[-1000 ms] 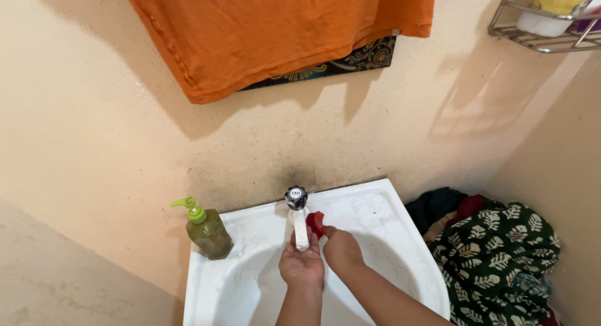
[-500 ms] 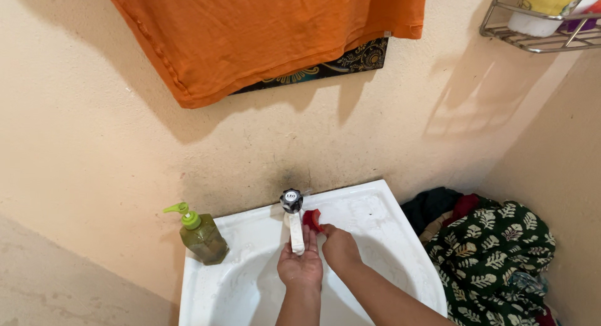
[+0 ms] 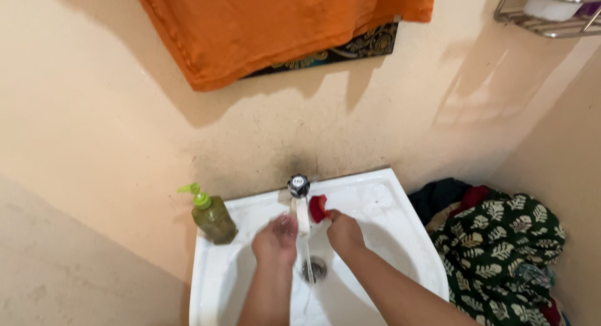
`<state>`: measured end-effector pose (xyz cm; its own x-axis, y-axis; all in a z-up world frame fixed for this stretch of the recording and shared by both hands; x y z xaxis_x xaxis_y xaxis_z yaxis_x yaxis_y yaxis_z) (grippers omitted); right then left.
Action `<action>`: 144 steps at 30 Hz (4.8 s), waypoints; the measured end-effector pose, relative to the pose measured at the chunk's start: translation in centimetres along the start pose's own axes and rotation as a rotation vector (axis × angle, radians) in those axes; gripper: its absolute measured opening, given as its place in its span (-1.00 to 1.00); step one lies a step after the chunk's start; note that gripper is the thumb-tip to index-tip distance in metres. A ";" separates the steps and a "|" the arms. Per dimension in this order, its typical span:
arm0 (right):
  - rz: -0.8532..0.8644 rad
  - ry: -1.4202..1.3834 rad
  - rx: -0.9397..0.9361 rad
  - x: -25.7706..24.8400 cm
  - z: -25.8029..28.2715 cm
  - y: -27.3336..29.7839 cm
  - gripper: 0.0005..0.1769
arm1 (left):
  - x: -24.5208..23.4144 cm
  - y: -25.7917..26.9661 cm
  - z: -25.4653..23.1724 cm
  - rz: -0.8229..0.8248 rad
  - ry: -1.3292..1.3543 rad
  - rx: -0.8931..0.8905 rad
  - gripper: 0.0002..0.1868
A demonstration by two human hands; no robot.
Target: The person cleans a white bathroom sink using a red brush and running water, then scrubs and rinses a green soap dispenser bottle.
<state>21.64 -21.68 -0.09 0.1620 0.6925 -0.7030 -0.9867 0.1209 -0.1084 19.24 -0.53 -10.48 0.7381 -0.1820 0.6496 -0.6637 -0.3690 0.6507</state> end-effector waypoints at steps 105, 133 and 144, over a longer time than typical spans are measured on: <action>0.137 -1.659 1.011 9.6 0.4 6.2 -0.68 | -1.1 5.7 4.9 0.099 0.122 -0.111 -0.56; 0.098 -1.811 1.023 9.8 9.6 -0.2 -0.71 | 8.6 6.0 -6.2 0.150 0.146 0.112 -0.76; 0.057 -1.496 1.018 0.9 8.9 -3.7 -0.60 | 10.7 -1.0 -2.9 -0.054 -0.367 0.045 -0.68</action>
<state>25.50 -15.12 5.94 0.5703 0.6272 0.5305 -0.6924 0.0195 0.7212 27.45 0.61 -3.08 0.7719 -0.4728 0.4250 -0.6223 -0.4252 0.6573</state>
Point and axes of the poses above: each hand's wrist, its own y-axis away from the middle knuckle, its own x-axis out of the palm, z = x × y, the point moved 9 cm from there along -y, towards the middle knuckle, and after that the axes turned 13 degrees about -z, right-handed, at the moved point
